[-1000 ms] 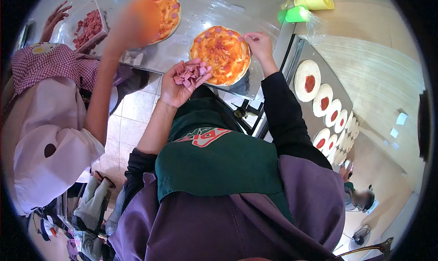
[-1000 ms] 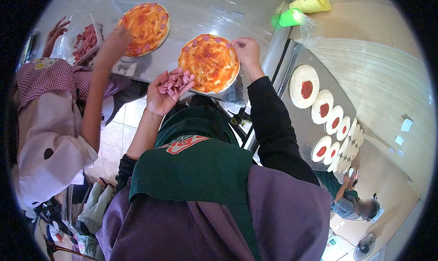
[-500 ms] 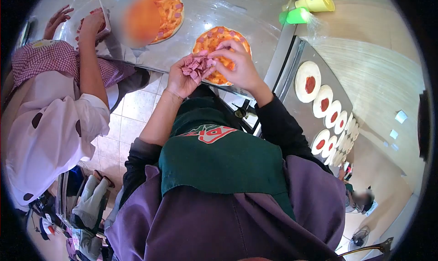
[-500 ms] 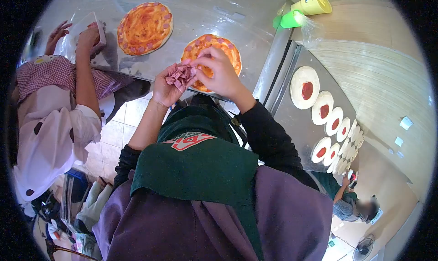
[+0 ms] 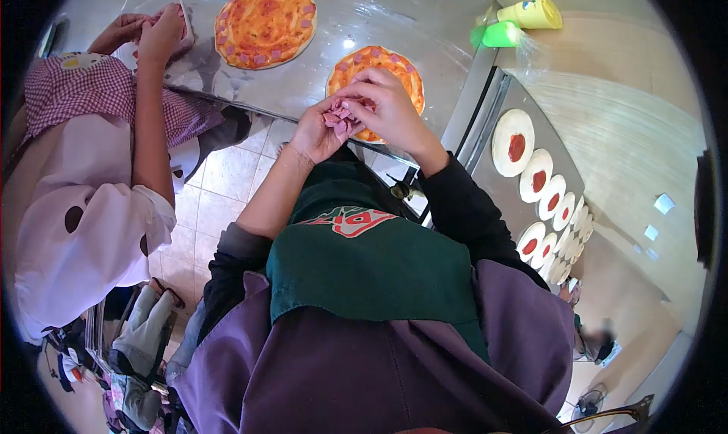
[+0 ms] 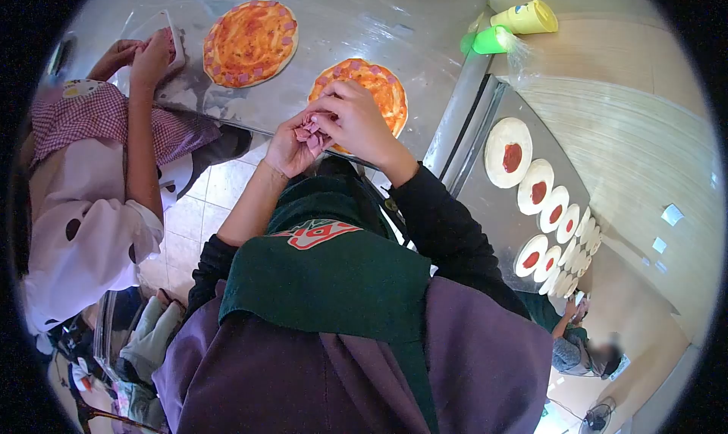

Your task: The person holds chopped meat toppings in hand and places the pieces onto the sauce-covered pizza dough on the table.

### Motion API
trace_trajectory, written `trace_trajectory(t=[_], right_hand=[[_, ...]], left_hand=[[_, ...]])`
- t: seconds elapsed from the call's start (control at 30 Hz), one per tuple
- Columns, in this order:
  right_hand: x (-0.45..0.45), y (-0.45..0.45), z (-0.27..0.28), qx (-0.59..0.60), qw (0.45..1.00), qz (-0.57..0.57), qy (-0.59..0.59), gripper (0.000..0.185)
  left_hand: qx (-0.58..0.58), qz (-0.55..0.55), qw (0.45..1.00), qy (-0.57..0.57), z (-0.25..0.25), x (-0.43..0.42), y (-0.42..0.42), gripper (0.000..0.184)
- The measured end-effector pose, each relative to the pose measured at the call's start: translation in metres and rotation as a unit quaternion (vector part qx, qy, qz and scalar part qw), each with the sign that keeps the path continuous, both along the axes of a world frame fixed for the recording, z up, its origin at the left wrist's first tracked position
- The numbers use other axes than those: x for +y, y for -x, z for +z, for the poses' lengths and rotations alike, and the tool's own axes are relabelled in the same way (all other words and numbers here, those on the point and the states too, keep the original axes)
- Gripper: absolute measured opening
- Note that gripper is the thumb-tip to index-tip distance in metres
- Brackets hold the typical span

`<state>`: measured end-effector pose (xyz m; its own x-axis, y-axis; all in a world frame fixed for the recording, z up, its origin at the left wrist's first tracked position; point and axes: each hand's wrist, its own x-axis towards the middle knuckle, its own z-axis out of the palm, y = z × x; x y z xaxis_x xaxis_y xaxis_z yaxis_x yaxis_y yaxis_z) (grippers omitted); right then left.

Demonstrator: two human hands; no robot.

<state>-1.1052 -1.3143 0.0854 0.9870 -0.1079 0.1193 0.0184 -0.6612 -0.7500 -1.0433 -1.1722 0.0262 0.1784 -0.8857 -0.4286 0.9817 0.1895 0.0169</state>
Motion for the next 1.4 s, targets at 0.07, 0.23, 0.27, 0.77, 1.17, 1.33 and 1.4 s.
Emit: trace_trajectory(t=[0.07,0.23,0.27,0.77,1.17,1.33,1.4], right_hand=[[-0.001,-0.001,0.001,0.007,1.0,0.001,-0.001,0.014],[-0.003,-0.004,0.002,0.014,0.999,0.015,0.042,0.012],[-0.005,-0.004,0.002,0.015,0.999,0.015,0.042,0.012],[-0.012,-0.006,0.012,0.139,0.97,-0.02,-0.198,0.013],[-0.038,-0.012,-0.042,0.171,0.946,-0.11,-0.252,0.017],[-0.023,-0.024,-0.047,0.2,0.973,-0.086,-0.077,0.015],[-0.018,-0.027,-0.053,0.204,0.975,-0.071,-0.058,0.015]], left_hand=[[0.014,-0.005,1.0,0.024,-0.008,0.0,-0.001,0.035],[0.016,-0.022,1.0,0.002,-0.009,-0.002,-0.001,0.035],[0.011,-0.03,0.999,0.003,-0.011,-0.002,0.0,0.036],[0.043,-0.007,0.997,0.059,-0.013,-0.004,0.002,0.046],[0.062,0.018,0.997,0.05,-0.012,0.035,0.001,0.054],[0.062,0.028,0.997,0.027,-0.007,0.06,0.005,0.053],[0.065,0.036,0.997,0.032,-0.004,0.069,0.007,0.053]])
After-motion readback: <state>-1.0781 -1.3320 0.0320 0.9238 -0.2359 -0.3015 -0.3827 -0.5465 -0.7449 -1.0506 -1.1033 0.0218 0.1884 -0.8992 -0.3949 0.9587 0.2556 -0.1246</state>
